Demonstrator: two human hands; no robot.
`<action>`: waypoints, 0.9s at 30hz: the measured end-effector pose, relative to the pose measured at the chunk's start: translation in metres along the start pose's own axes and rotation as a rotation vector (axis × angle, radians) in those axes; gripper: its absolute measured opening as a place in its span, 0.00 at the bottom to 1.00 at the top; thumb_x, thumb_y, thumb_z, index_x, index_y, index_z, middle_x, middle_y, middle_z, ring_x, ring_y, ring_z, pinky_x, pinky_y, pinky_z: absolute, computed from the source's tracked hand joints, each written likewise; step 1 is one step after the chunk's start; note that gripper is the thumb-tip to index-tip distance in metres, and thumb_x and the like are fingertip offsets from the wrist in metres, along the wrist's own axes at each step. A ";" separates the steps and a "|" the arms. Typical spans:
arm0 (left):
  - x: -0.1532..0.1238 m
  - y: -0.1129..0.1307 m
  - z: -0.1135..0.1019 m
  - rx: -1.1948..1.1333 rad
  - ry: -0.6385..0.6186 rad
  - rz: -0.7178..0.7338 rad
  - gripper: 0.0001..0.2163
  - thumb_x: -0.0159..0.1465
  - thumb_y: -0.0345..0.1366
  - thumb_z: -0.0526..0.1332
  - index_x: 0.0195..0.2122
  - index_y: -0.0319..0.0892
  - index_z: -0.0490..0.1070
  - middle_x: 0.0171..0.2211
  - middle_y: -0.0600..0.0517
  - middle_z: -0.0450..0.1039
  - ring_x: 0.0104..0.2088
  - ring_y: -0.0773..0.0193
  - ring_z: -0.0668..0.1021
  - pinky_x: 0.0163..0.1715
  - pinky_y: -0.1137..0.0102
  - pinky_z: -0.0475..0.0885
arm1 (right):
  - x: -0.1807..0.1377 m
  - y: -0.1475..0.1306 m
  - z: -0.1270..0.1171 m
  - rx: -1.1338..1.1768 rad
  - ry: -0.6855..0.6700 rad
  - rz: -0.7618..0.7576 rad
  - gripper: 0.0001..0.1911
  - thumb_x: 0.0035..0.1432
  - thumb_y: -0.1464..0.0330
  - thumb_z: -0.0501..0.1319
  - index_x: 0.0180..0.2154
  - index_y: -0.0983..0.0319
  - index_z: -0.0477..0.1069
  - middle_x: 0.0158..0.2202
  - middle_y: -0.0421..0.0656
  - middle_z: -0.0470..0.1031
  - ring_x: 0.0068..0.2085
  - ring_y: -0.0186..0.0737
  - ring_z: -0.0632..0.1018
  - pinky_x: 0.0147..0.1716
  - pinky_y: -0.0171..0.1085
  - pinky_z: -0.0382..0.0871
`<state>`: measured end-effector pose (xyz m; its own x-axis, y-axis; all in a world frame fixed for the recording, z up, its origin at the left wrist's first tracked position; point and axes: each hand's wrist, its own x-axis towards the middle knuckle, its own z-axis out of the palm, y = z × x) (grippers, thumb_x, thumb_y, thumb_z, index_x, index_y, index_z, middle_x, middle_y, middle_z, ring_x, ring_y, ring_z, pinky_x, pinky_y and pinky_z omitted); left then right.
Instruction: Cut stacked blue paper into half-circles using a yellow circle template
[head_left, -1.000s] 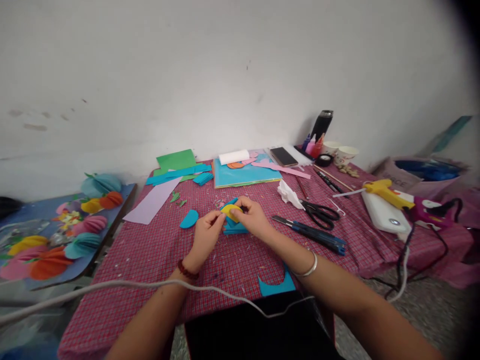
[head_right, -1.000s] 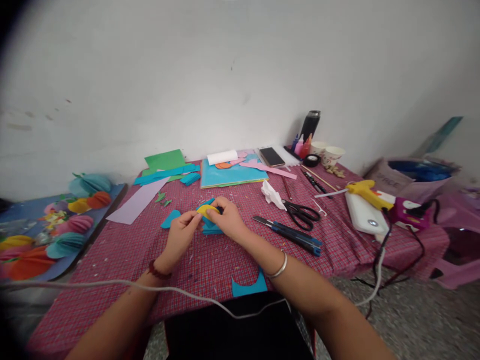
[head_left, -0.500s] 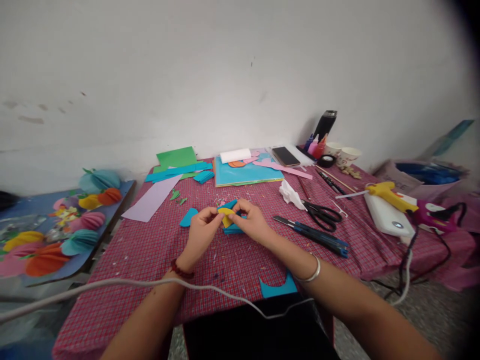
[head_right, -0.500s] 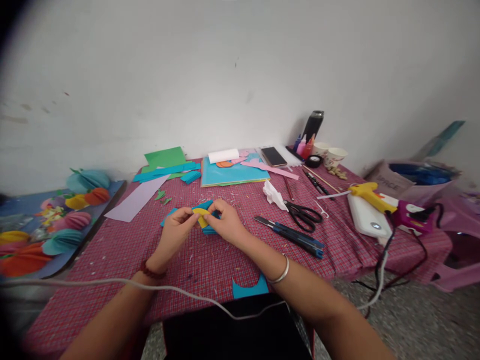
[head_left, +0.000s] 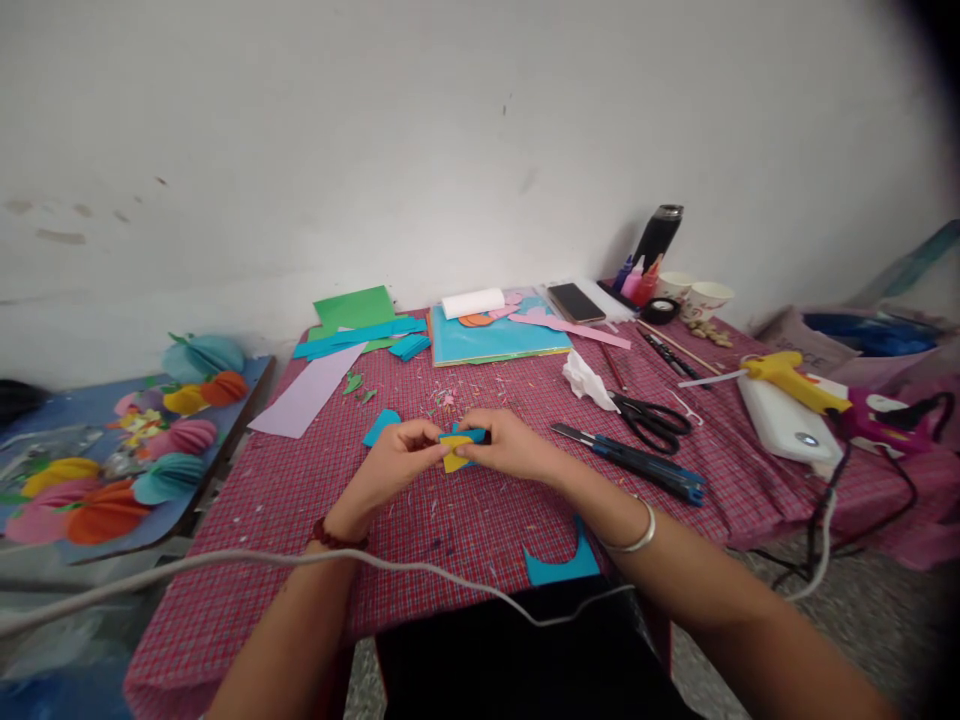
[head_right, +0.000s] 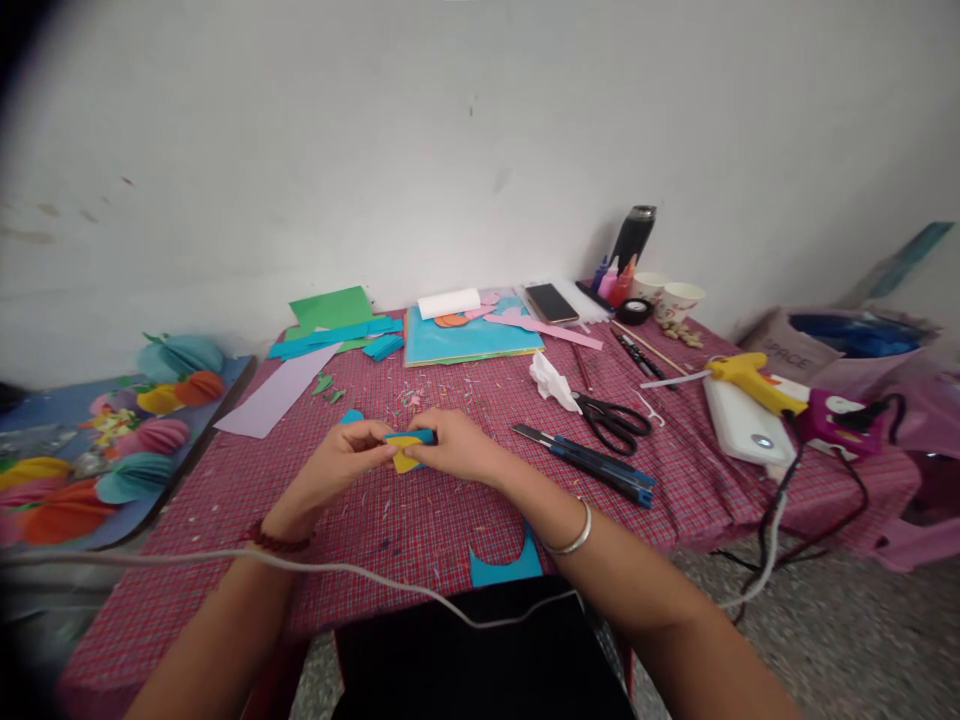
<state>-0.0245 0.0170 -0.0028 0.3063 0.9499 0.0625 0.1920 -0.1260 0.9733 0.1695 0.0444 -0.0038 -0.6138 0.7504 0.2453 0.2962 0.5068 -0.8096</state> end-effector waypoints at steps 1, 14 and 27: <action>-0.001 0.001 -0.003 0.064 -0.031 0.016 0.07 0.55 0.36 0.64 0.25 0.38 0.70 0.23 0.54 0.69 0.25 0.69 0.71 0.27 0.74 0.65 | -0.001 -0.002 -0.002 -0.073 -0.043 -0.025 0.05 0.55 0.70 0.59 0.28 0.64 0.68 0.26 0.37 0.68 0.29 0.31 0.68 0.29 0.31 0.58; -0.001 -0.012 0.006 0.369 -0.232 -0.033 0.07 0.57 0.36 0.60 0.31 0.38 0.72 0.25 0.55 0.70 0.26 0.69 0.69 0.26 0.75 0.63 | -0.005 0.004 0.010 -0.415 -0.186 -0.136 0.05 0.58 0.70 0.58 0.35 0.64 0.72 0.33 0.44 0.75 0.33 0.36 0.73 0.34 0.33 0.60; -0.003 -0.013 0.011 0.545 -0.210 0.105 0.06 0.56 0.30 0.56 0.25 0.40 0.71 0.22 0.54 0.69 0.23 0.67 0.68 0.23 0.75 0.59 | -0.003 0.016 0.012 -0.467 -0.219 -0.142 0.04 0.55 0.69 0.60 0.31 0.64 0.71 0.30 0.44 0.74 0.30 0.37 0.71 0.30 0.34 0.58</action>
<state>-0.0181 0.0125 -0.0180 0.5171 0.8543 0.0535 0.5848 -0.3983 0.7066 0.1670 0.0453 -0.0238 -0.7952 0.5800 0.1771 0.4628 0.7691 -0.4407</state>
